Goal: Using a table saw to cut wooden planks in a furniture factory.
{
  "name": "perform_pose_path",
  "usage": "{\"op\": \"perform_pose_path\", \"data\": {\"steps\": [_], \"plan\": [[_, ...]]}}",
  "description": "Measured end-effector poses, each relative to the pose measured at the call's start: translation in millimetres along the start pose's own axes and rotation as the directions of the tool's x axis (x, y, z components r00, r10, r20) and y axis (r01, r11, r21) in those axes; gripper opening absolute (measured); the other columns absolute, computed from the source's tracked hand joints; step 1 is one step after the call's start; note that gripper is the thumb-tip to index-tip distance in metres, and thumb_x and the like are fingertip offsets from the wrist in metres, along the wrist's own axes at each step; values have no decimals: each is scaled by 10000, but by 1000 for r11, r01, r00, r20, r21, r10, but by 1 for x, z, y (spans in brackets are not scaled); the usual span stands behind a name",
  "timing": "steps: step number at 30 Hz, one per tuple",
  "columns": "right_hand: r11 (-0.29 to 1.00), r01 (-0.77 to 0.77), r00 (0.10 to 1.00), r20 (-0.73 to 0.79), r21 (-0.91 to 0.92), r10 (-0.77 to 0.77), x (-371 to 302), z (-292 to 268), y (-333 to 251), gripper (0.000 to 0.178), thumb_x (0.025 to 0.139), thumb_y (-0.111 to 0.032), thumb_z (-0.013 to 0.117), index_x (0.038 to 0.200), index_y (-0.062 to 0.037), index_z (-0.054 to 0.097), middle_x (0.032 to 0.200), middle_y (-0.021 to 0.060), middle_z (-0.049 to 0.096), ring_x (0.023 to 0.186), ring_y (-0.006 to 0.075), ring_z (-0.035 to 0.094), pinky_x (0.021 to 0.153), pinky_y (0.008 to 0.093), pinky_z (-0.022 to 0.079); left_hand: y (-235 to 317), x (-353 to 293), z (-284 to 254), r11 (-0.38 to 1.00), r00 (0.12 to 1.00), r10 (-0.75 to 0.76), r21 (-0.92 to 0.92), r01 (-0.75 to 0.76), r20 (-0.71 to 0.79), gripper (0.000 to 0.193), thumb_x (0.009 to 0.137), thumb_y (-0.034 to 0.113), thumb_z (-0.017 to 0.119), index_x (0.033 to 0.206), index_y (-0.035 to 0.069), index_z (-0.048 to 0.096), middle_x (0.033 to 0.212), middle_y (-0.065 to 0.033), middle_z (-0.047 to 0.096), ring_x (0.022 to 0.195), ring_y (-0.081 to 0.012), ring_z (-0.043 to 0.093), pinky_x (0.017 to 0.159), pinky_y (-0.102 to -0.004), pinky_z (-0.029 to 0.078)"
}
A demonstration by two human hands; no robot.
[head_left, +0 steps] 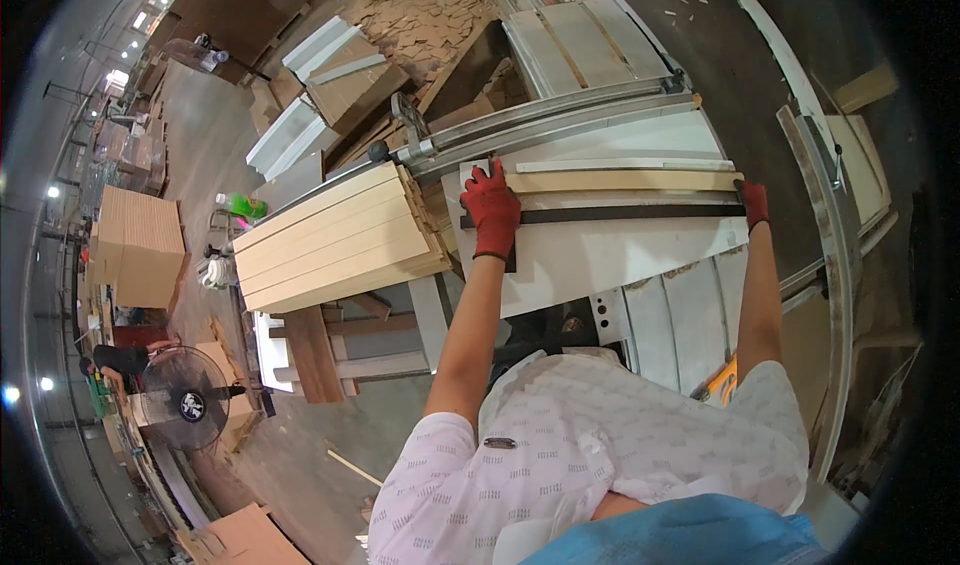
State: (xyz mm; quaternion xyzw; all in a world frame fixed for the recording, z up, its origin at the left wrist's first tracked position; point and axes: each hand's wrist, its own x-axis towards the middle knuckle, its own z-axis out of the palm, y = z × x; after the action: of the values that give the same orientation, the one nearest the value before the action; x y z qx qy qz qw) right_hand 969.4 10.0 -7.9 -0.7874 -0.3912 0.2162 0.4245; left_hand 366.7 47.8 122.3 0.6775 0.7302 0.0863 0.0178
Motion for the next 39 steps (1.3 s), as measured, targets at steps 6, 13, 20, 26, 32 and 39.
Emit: {"op": "perform_pose_path", "data": {"steps": [6, 13, 20, 26, 32, 39], "plan": [[963, 265, 964, 31, -43, -264, 6, 10, 21, 500, 797, -421, 692, 856, 76, 688, 716, 216, 654, 671, 281, 610, 617, 461, 435, -3, 22, 36, 986, 996, 56, 160, -44, -69, 463, 853, 234, 627, 1304, 161, 550, 1225, -142, 500, 1090, -337, 497, 864, -480, 418], [979, 57, 997, 69, -195, -44, 10, 39, 17, 513, 806, -395, 698, 931, 102, 680, 866, 303, 676, 836, 269, 666, 683, 494, 455, -21, 30, 53, 956, 982, 154, 266, -121, -107, 263, 857, 165, 578, 1108, 112, 637, 1170, -121, 549, 1047, -320, 535, 836, -474, 430], [998, 52, 995, -83, 22, -49, -15, 7, -8, 470, 817, -286, 746, 1109, 68, 647, 1067, 128, 681, 908, 237, 603, 764, 384, 483, 20, 48, 64, 938, 988, 140, 328, -109, -70, 250, 837, 185, 619, 1070, 96, 635, 1069, -124, 608, 970, -303, 592, 817, -466, 493], [985, -3, 992, -126, 174, 25, -23, 1, -15, 410, 822, -239, 741, 1073, 75, 660, 1010, 144, 689, 827, 239, 602, 768, 368, 479, 32, 53, 42, 995, 991, -57, 79, 66, -118, 190, 865, 117, 587, 1045, 106, 645, 987, -129, 663, 891, -316, 654, 719, -439, 520], [969, -53, 997, -38, 243, 64, -41, -1, -32, 605, 814, -350, 732, 1180, 111, 595, 1207, 237, 624, 1073, 324, 602, 900, 444, 464, 27, 63, 35, 972, 987, -144, -178, 156, 74, 209, 786, 110, 708, 988, 101, 655, 938, -104, 707, 888, -268, 709, 713, -373, 559], [974, -143, 984, -80, 174, 159, -56, 1, -50, 436, 854, -152, 678, 1211, 84, 589, 1191, 129, 630, 1007, 249, 578, 918, 349, 434, 34, 77, 70, 992, 992, -127, -21, 127, -20, 252, 774, 157, 725, 1002, 68, 667, 838, -106, 714, 806, -249, 713, 663, -406, 546]]}}
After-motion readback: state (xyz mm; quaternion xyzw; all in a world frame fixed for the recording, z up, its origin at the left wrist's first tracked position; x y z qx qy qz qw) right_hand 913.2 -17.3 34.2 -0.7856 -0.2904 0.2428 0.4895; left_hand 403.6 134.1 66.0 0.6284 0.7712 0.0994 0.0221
